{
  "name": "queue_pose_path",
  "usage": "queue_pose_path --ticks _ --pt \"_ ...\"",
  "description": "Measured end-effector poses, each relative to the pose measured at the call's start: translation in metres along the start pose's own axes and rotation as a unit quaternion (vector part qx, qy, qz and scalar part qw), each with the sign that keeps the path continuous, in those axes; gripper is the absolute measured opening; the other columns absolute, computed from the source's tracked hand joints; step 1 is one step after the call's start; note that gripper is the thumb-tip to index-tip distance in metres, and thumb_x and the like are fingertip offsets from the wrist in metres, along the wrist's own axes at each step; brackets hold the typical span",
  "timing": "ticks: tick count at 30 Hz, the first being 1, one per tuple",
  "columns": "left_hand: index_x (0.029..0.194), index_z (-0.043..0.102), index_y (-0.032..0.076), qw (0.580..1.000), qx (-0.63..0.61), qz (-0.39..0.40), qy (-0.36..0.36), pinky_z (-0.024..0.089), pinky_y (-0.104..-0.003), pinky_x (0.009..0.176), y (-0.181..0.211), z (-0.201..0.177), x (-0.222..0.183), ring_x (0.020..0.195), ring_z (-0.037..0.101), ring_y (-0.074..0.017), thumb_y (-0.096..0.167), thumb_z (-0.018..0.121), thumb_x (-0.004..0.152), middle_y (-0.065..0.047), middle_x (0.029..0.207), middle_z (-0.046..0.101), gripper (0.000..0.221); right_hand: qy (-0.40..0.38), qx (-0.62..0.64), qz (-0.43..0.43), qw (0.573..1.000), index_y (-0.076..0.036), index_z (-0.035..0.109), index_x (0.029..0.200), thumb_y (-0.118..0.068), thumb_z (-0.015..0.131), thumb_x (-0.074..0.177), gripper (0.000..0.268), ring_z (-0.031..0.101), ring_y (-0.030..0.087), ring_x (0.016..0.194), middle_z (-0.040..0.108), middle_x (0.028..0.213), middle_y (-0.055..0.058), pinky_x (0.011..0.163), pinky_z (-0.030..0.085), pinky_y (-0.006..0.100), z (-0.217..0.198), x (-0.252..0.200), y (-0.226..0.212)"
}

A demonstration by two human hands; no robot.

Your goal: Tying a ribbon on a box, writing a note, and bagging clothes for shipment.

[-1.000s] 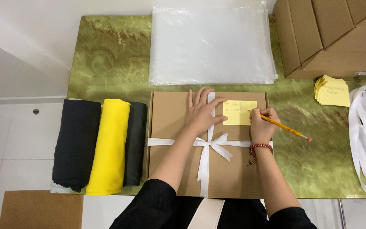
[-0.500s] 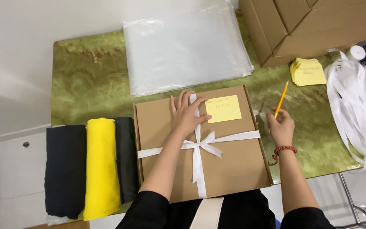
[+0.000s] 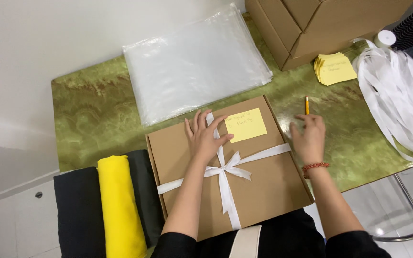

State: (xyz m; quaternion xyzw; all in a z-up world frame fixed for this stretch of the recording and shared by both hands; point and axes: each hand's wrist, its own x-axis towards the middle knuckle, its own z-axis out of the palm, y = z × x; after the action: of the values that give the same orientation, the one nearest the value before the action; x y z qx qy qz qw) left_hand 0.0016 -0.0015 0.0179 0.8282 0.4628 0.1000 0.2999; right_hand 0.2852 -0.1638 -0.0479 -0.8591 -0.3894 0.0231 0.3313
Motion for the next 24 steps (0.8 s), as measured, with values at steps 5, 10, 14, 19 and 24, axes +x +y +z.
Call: queue_pose_path --ticks 5,10,14,19,24 --pt "0.145 0.059 0.045 1.0 0.005 0.0 0.001 -0.005 -0.067 0.13 -0.005 0.005 0.003 0.163 0.014 -0.0292 0.058 0.082 0.084 0.0 0.164 0.035 0.066 -0.049 -0.071 -0.045 0.995 -0.006 0.073 0.134 -0.026 0.082 0.089 0.051 0.057 0.04 0.119 0.056 0.137 0.014 0.095 0.05 0.056 0.001 -0.036 -0.095" --pt "0.144 0.059 0.045 1.0 0.004 -0.002 0.003 -0.005 -0.066 0.13 -0.004 0.005 0.003 0.163 0.014 -0.0284 0.057 0.082 0.083 0.001 0.164 0.035 0.066 -0.09 -0.085 -0.006 0.992 -0.004 0.069 0.14 -0.03 0.079 0.091 0.056 0.037 0.041 0.14 0.042 0.157 0.011 0.105 0.042 0.062 -0.001 -0.048 -0.123" --pt "0.143 0.06 0.045 1.0 -0.001 0.002 0.013 -0.005 -0.066 0.129 -0.005 0.006 0.001 0.162 0.016 -0.0291 0.055 0.083 0.084 0.0 0.163 0.036 0.064 -0.117 -0.066 0.019 0.991 -0.007 0.07 0.139 -0.029 0.077 0.092 0.053 0.03 0.037 0.146 0.042 0.158 0.006 0.11 0.033 0.063 0.007 -0.048 -0.127" --pt "0.143 0.061 0.044 1.0 0.003 0.003 0.015 -0.006 -0.066 0.129 -0.007 0.009 0.003 0.162 0.016 -0.0293 0.056 0.083 0.084 0.0 0.163 0.037 0.064 -0.11 -0.05 0.017 0.992 -0.004 0.069 0.14 -0.027 0.077 0.092 0.053 0.029 0.037 0.15 0.046 0.158 0.01 0.113 0.03 0.064 0.006 -0.048 -0.133" --pt "0.143 0.061 0.042 1.0 0.002 0.009 0.015 -0.006 -0.068 0.129 -0.004 0.006 0.001 0.162 0.016 -0.0301 0.054 0.083 0.085 -0.001 0.163 0.037 0.063 -0.065 0.077 0.029 0.995 -0.01 0.08 0.12 -0.031 0.08 0.096 0.031 0.068 0.031 0.107 0.076 0.107 0.009 0.092 0.053 0.045 0.023 -0.03 -0.103"
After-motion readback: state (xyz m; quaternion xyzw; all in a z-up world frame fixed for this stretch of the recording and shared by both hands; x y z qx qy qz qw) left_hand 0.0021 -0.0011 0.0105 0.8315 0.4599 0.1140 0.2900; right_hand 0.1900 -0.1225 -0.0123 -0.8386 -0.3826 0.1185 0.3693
